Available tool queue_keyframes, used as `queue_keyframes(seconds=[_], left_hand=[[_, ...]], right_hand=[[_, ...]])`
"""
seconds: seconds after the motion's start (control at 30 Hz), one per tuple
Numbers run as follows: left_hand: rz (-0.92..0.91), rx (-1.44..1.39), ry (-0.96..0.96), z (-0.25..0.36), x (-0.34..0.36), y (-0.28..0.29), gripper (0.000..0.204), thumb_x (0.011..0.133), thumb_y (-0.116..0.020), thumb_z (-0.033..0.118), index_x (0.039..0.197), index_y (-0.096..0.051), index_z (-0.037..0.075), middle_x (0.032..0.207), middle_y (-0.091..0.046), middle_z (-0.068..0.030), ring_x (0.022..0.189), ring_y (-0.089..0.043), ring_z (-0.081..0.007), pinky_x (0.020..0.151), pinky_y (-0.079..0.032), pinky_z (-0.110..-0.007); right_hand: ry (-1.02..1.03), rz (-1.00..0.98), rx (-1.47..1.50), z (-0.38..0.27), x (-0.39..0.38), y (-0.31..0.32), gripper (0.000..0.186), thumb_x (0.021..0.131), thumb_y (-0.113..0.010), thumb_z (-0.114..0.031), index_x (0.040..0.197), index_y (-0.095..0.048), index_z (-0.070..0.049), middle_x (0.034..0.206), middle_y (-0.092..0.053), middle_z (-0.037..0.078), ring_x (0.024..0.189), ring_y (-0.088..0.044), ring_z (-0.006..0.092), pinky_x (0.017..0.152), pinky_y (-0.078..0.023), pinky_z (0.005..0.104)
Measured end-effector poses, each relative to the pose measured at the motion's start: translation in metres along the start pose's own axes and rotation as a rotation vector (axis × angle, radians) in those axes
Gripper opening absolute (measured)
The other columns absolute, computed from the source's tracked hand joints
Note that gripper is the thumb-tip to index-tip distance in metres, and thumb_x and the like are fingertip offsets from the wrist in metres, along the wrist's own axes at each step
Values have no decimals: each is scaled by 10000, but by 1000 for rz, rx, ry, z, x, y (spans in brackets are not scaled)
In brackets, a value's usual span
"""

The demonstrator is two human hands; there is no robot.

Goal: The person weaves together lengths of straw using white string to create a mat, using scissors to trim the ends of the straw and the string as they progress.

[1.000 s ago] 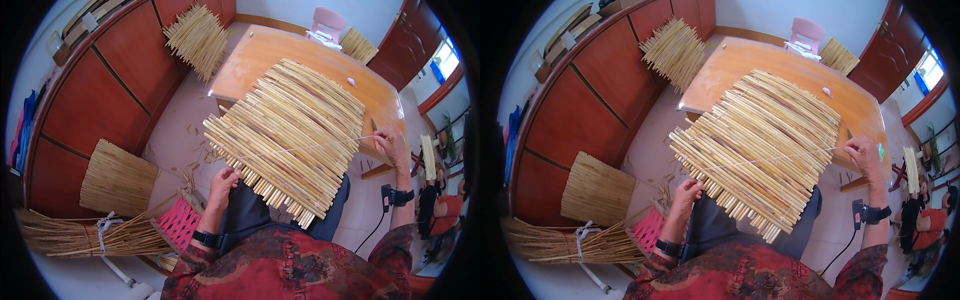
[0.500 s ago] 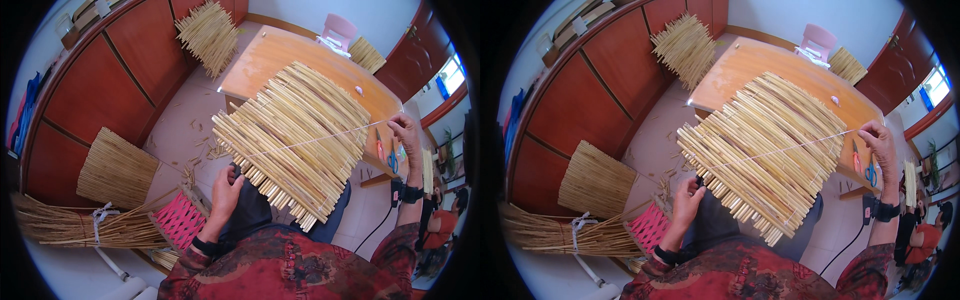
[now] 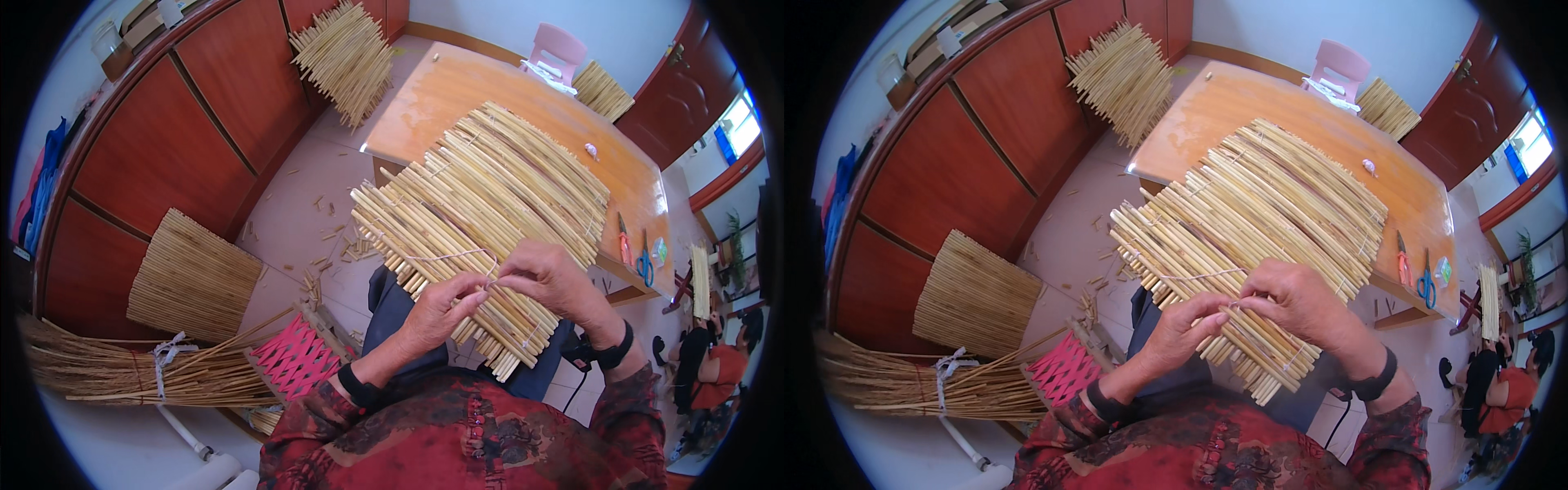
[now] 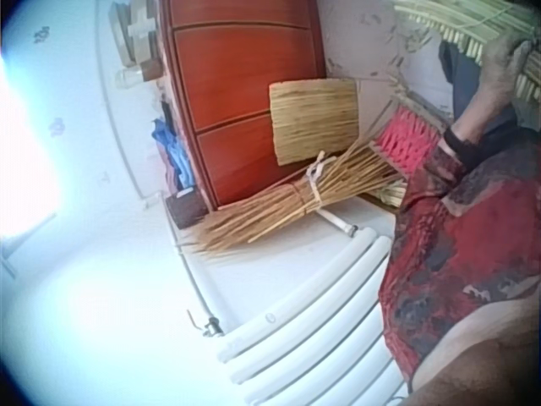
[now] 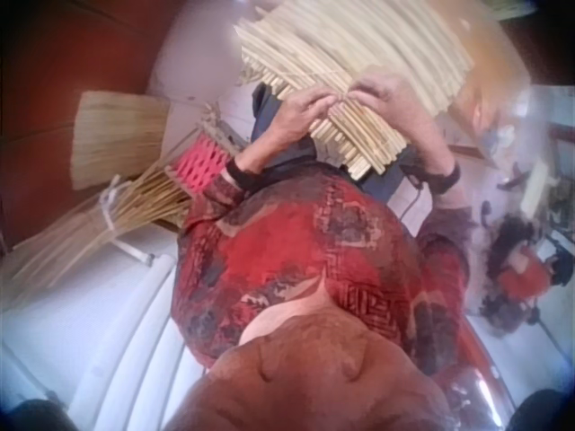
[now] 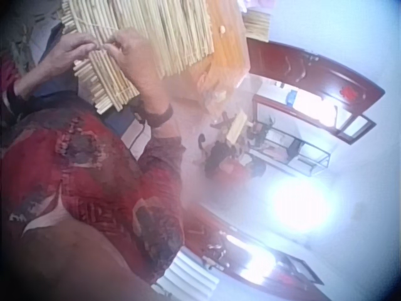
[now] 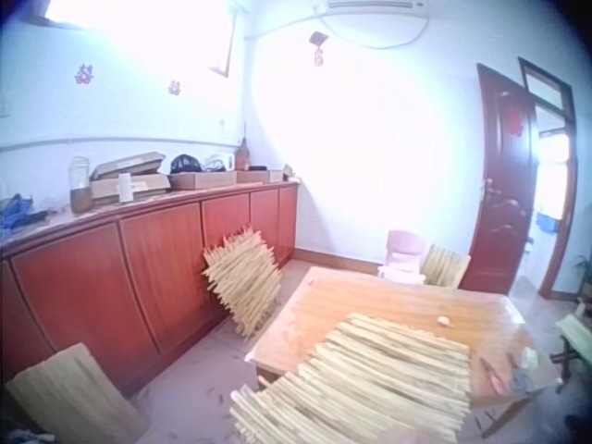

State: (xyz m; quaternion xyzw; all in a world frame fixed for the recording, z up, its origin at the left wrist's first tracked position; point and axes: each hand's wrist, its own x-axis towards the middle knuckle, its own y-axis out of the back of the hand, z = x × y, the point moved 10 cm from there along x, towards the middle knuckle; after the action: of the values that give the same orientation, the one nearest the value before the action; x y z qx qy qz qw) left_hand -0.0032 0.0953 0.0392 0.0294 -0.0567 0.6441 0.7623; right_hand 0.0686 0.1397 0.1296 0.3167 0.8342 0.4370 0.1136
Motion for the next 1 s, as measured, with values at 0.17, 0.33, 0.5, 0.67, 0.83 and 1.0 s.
queue_keyframes(seconds=[0.17,0.33,0.5,0.67,0.83,1.0], left_hand=[[115,-49,79,-25,-12,25,185,860,-530,96,1033,-547,33,725,-550,-11,632,-518,-56,567,-433,-203],[325,-296,-41,-6,-6,34,157,864,-520,85,1001,-551,14,709,-545,-3,632,-524,-62,579,-428,-195],[141,-195,19,-17,-4,20,149,879,-505,101,977,-564,6,676,-513,18,590,-488,-45,529,-404,-183],[164,-293,37,-25,-3,25,165,893,-491,135,922,-580,-1,658,-503,18,564,-462,-40,509,-390,-184],[238,-455,33,-36,-4,28,196,902,-482,166,909,-580,-3,651,-506,9,553,-454,-51,513,-389,-191],[245,-714,25,-42,-5,24,195,906,-479,175,924,-569,3,662,-525,-11,553,-464,-69,521,-395,-198]], right_hand=[[-173,-10,225,21,4,-2,109,719,-656,-114,762,-599,-32,693,-556,104,650,-552,244,573,-441,309],[76,-16,-61,-6,10,-14,108,725,-654,-137,762,-599,-51,714,-565,82,652,-555,243,584,-448,316],[9,-1,-14,-3,18,-16,104,725,-656,-132,761,-597,-54,717,-563,86,641,-561,231,563,-452,304],[-283,-38,475,37,7,-26,80,757,-639,-60,809,-598,-16,760,-597,44,666,-572,104,574,-462,238],[-379,84,913,32,13,-45,120,784,-613,-40,891,-595,11,759,-587,26,677,-553,80,598,-454,193],[-378,59,964,43,17,-69,139,811,-579,-43,933,-596,21,785,-585,37,671,-553,81,615,-450,187]])
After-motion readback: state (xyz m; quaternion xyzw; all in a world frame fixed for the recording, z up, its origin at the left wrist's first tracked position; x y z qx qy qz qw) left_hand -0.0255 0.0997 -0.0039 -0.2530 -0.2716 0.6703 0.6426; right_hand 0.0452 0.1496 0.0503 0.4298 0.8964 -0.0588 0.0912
